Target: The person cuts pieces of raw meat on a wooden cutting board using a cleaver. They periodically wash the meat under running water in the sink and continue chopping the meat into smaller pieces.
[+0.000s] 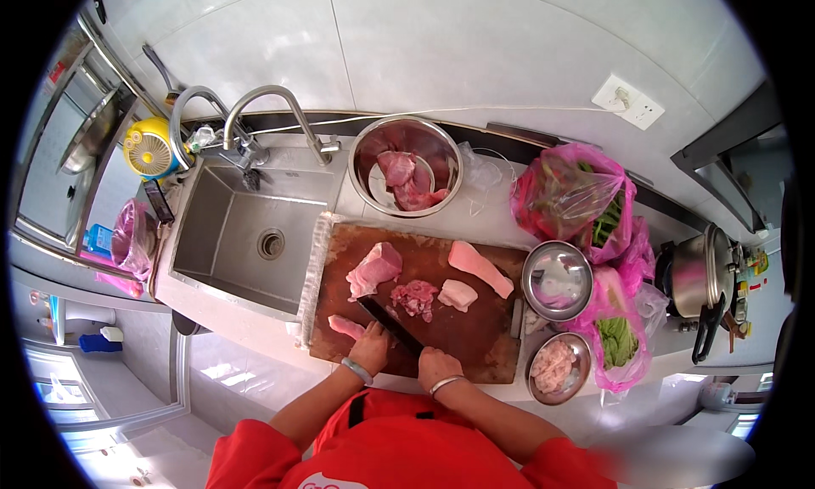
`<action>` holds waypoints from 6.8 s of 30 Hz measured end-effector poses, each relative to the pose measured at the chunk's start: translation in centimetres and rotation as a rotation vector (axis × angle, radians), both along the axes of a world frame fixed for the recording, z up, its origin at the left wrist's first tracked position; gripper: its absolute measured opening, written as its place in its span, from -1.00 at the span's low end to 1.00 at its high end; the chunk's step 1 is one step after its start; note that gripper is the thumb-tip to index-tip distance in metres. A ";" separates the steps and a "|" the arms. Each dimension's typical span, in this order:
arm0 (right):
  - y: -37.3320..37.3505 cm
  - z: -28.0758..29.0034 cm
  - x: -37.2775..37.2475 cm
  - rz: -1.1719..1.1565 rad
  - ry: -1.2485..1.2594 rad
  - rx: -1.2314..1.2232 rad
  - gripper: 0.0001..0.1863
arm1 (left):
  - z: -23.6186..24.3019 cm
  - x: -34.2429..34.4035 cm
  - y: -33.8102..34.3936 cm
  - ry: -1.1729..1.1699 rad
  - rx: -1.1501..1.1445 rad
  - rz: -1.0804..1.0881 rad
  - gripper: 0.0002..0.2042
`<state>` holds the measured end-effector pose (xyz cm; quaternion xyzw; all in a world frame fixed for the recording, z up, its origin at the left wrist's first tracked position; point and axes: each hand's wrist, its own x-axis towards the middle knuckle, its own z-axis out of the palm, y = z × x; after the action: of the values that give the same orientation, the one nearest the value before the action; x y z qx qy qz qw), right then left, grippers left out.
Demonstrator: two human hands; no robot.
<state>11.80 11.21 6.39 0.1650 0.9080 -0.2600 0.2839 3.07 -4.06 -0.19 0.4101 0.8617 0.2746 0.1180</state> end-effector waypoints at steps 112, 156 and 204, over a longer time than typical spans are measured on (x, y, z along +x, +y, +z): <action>5.0 1.7 3.6 0.104 -0.068 0.011 -0.75 | 0.9 2.9 -0.1 0.104 0.120 0.164 -0.78; 4.4 3.1 3.6 0.241 -0.042 0.029 -0.81 | 0.3 2.5 -0.2 -0.009 -0.047 0.181 -0.76; 4.9 3.0 3.0 0.236 -0.047 0.028 -0.77 | -0.8 2.2 -0.6 0.064 0.057 0.127 -0.79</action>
<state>14.83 16.13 9.39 0.0668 0.9179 -0.2080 0.3314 5.26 -4.70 -0.99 0.3663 0.8811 0.2927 0.0610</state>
